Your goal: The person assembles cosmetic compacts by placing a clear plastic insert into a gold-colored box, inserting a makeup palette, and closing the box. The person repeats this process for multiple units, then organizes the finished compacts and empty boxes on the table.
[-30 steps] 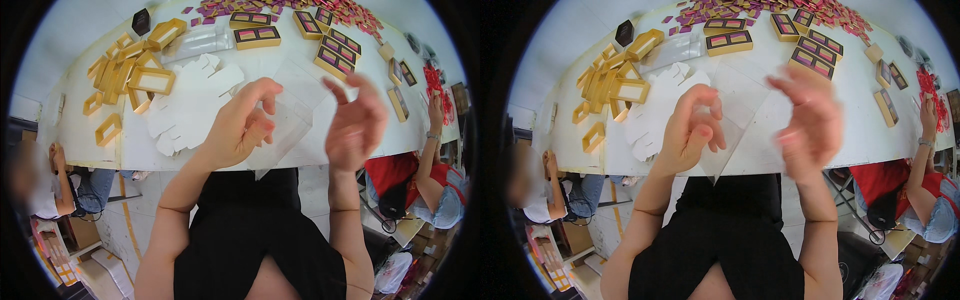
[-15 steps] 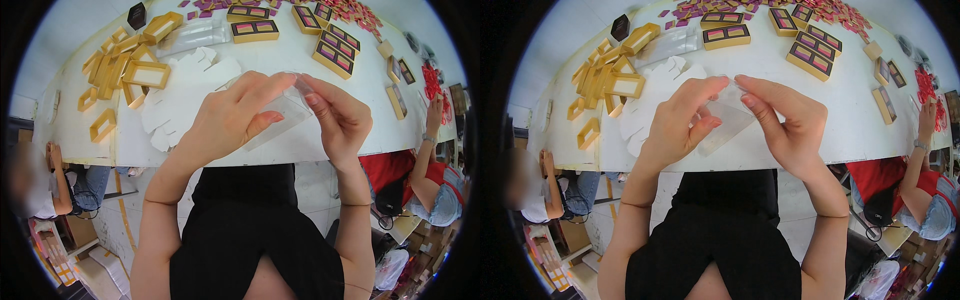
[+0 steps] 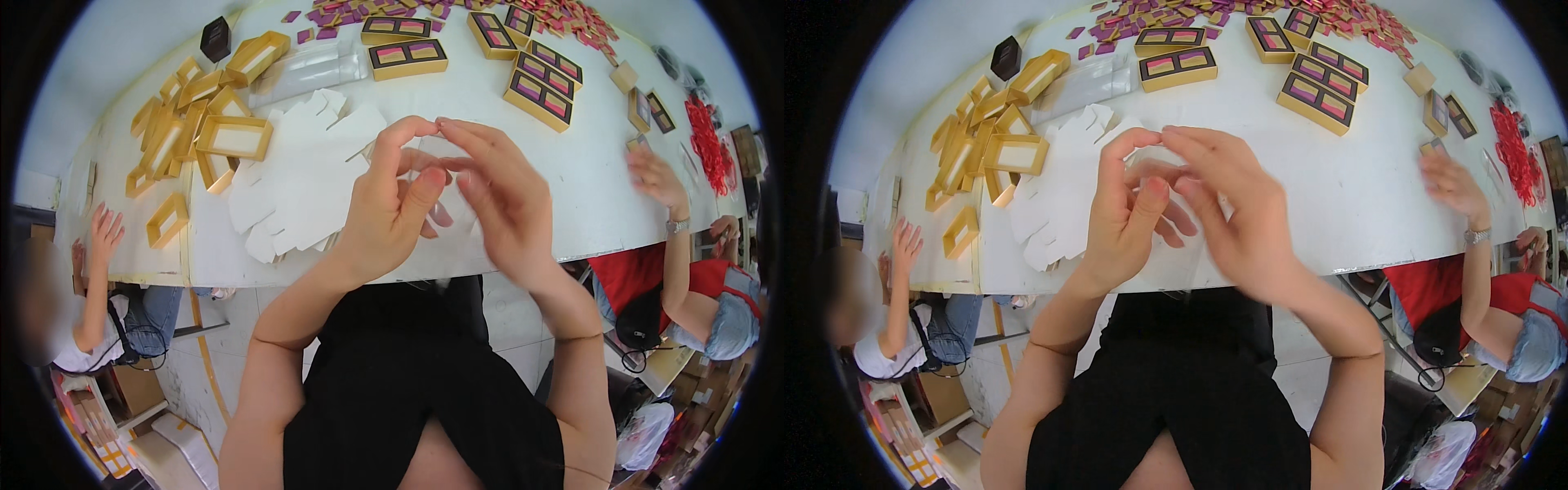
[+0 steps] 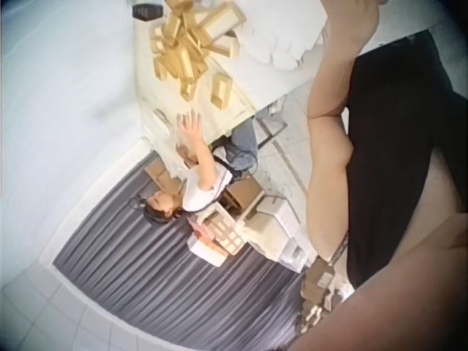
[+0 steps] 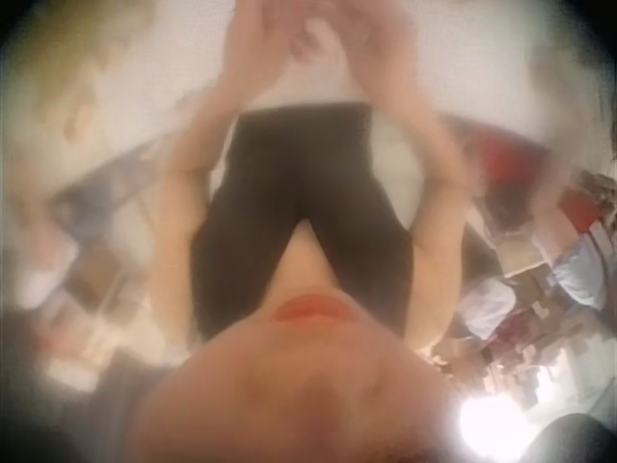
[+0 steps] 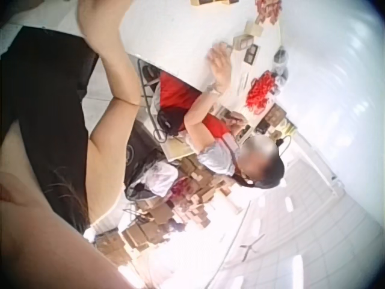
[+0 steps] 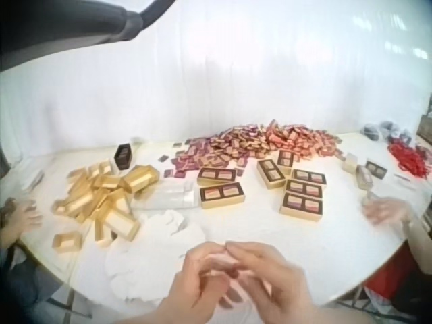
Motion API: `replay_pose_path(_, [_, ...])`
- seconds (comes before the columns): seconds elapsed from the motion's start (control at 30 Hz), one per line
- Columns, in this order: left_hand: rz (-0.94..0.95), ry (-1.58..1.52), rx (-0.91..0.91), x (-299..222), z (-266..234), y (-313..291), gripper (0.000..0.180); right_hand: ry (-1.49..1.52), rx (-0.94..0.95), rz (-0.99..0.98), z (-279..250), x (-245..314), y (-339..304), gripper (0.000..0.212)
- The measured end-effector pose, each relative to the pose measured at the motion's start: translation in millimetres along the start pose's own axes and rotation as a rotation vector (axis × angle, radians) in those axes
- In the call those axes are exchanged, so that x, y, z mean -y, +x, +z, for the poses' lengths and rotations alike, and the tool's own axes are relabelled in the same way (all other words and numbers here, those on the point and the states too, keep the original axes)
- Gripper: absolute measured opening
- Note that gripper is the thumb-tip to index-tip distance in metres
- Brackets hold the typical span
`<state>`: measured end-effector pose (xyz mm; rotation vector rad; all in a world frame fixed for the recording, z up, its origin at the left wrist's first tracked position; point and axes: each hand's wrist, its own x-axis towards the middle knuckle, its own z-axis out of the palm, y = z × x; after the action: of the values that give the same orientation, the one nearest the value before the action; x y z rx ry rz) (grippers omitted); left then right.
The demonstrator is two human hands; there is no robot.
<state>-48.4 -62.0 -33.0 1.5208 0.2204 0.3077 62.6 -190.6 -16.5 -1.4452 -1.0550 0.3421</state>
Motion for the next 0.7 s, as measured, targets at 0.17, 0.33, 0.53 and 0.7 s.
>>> replay_pose_path(0.17, [0.471, 0.318, -0.138, 19.3, -35.2, 9.1, 0.094, 0.953, -0.181, 0.501, -26.5, -55.0, 41.3, 0.038])
replay_pose_path(0.33, [0.770, 0.626, -0.313, 46.0, -32.0, 9.0, 0.099, 0.174, 0.490, 0.608, 18.3, -59.2, 62.9, 0.037])
replay_pose_path(0.53, [0.544, 0.684, 0.014, 58.0, -16.3, 5.4, 0.073, -1.149, -0.279, 0.495, -167.7, -181.4, 267.1, 0.061])
replay_pose_path(0.7, [0.564, 0.694, 0.008, 69.0, -12.0, 9.4, 0.068, -1.165, -0.041, 0.724, -179.4, -233.5, 318.5, 0.069])
